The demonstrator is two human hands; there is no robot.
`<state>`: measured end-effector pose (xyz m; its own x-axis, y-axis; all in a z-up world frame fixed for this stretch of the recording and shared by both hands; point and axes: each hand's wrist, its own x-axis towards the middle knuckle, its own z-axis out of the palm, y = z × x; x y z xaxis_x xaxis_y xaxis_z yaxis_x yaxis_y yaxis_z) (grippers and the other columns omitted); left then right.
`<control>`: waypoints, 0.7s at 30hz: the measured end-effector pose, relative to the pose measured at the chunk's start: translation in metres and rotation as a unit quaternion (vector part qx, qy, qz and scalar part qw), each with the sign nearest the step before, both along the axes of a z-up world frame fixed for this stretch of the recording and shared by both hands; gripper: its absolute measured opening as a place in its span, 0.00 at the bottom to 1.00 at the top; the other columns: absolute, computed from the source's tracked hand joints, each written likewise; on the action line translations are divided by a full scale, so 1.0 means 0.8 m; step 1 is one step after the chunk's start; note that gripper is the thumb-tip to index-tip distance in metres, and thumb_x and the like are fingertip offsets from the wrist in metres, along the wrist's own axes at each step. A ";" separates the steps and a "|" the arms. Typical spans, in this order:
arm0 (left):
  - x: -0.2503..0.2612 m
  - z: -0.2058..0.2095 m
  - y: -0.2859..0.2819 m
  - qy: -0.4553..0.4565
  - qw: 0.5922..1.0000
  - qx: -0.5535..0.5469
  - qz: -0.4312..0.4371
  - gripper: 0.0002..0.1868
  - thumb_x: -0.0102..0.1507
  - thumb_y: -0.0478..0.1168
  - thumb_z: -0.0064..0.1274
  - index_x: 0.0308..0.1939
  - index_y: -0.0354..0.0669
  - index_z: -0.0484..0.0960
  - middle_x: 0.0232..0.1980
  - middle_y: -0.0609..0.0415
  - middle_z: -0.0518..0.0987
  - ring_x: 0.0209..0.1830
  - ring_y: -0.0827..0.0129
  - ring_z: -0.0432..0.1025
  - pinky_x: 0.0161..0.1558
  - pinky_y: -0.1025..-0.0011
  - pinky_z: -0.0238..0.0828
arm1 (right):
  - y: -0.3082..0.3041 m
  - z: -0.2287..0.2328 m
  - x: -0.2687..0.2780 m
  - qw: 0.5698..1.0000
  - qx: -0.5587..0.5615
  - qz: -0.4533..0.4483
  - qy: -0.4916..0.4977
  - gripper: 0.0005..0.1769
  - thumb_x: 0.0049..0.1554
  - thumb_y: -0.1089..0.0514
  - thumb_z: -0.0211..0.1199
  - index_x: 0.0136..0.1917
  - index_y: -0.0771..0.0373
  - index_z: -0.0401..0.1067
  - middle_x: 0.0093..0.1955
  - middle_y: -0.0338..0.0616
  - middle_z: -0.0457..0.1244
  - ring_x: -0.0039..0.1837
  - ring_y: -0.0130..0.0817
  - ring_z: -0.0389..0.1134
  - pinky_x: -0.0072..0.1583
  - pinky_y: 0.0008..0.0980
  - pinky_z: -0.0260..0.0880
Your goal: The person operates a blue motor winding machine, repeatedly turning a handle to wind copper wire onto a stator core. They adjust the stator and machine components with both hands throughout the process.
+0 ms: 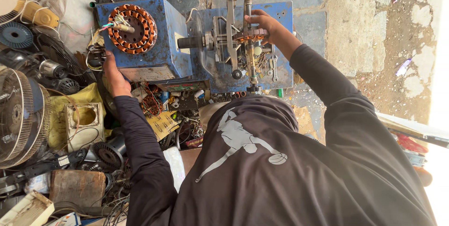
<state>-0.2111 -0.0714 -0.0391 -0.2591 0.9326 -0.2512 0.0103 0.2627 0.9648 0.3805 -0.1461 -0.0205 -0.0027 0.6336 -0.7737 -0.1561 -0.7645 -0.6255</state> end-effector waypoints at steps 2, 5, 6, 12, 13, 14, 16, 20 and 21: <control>0.000 0.000 -0.001 -0.010 1.000 -0.001 -0.001 0.59 0.56 0.74 0.60 0.75 0.34 0.60 0.78 0.44 0.59 0.78 0.58 0.54 0.76 0.58 0.44 | 0.000 -0.001 0.000 1.000 0.001 0.001 0.001 0.50 0.49 0.34 0.69 0.79 0.40 0.53 0.71 0.63 0.60 0.69 0.63 0.65 0.66 0.85 0.45; 0.001 0.003 -0.002 -0.015 1.000 0.001 -0.011 0.59 0.56 0.74 0.59 0.74 0.34 0.60 0.77 0.43 0.61 0.78 0.57 0.55 0.76 0.57 0.47 | 0.000 0.000 0.000 1.000 0.003 0.004 0.001 0.50 0.49 0.33 0.69 0.79 0.41 0.53 0.71 0.64 0.60 0.70 0.64 0.64 0.67 0.85 0.43; 0.002 0.004 -0.002 -0.015 1.000 0.002 -0.016 0.58 0.56 0.75 0.58 0.74 0.34 0.61 0.77 0.43 0.62 0.77 0.57 0.56 0.76 0.57 0.48 | 0.000 0.000 0.000 1.000 0.003 0.005 0.000 0.50 0.49 0.33 0.69 0.79 0.41 0.53 0.71 0.64 0.61 0.70 0.65 0.65 0.67 0.84 0.43; 0.002 0.001 -0.002 -0.022 1.000 0.011 -0.010 0.58 0.56 0.74 0.60 0.74 0.33 0.61 0.77 0.42 0.62 0.77 0.55 0.57 0.77 0.56 0.49 | 0.001 0.001 0.000 1.000 -0.003 0.010 -0.008 0.49 0.50 0.33 0.68 0.80 0.41 0.52 0.72 0.65 0.59 0.71 0.63 0.63 0.69 0.85 0.40; 0.000 -0.001 -0.003 -0.007 1.000 0.004 -0.009 0.58 0.57 0.74 0.59 0.75 0.34 0.59 0.78 0.43 0.60 0.78 0.56 0.54 0.76 0.56 0.46 | 0.001 0.000 0.000 1.000 -0.007 0.010 -0.007 0.50 0.50 0.33 0.68 0.79 0.42 0.52 0.72 0.65 0.60 0.71 0.64 0.63 0.69 0.84 0.41; 0.001 -0.003 -0.001 0.006 1.000 -0.001 -0.007 0.58 0.58 0.73 0.58 0.76 0.35 0.56 0.78 0.44 0.57 0.79 0.57 0.52 0.76 0.56 0.43 | 0.002 -0.001 0.000 1.000 -0.009 0.010 -0.007 0.50 0.50 0.33 0.68 0.79 0.42 0.51 0.72 0.65 0.60 0.70 0.65 0.64 0.68 0.84 0.41; 0.000 -0.004 -0.001 0.010 1.000 -0.005 -0.003 0.58 0.59 0.73 0.58 0.76 0.36 0.55 0.79 0.45 0.56 0.79 0.58 0.50 0.76 0.57 0.41 | 0.002 -0.001 0.000 1.000 -0.005 0.006 -0.006 0.51 0.49 0.34 0.68 0.79 0.43 0.51 0.74 0.63 0.58 0.70 0.65 0.64 0.68 0.84 0.41; 0.002 -0.001 -0.002 -0.017 1.000 0.010 -0.002 0.54 0.60 0.70 0.60 0.74 0.35 0.59 0.78 0.46 0.60 0.78 0.59 0.55 0.76 0.58 0.45 | 0.000 -0.003 -0.002 1.000 0.000 -0.004 -0.002 0.52 0.49 0.34 0.70 0.80 0.44 0.50 0.76 0.64 0.56 0.70 0.66 0.63 0.67 0.85 0.42; 0.004 0.000 -0.001 -0.022 1.000 0.018 -0.003 0.52 0.60 0.69 0.60 0.74 0.35 0.60 0.77 0.46 0.61 0.77 0.59 0.56 0.76 0.59 0.46 | 0.001 -0.003 -0.001 1.000 -0.003 -0.006 -0.001 0.52 0.49 0.34 0.69 0.80 0.43 0.50 0.75 0.66 0.56 0.70 0.67 0.64 0.67 0.85 0.44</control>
<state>-0.2079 -0.0718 -0.0389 -0.2424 0.9427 -0.2293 -0.0309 0.2288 0.9730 0.3799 -0.1451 -0.0229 0.0068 0.6287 -0.7776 -0.1635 -0.7665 -0.6211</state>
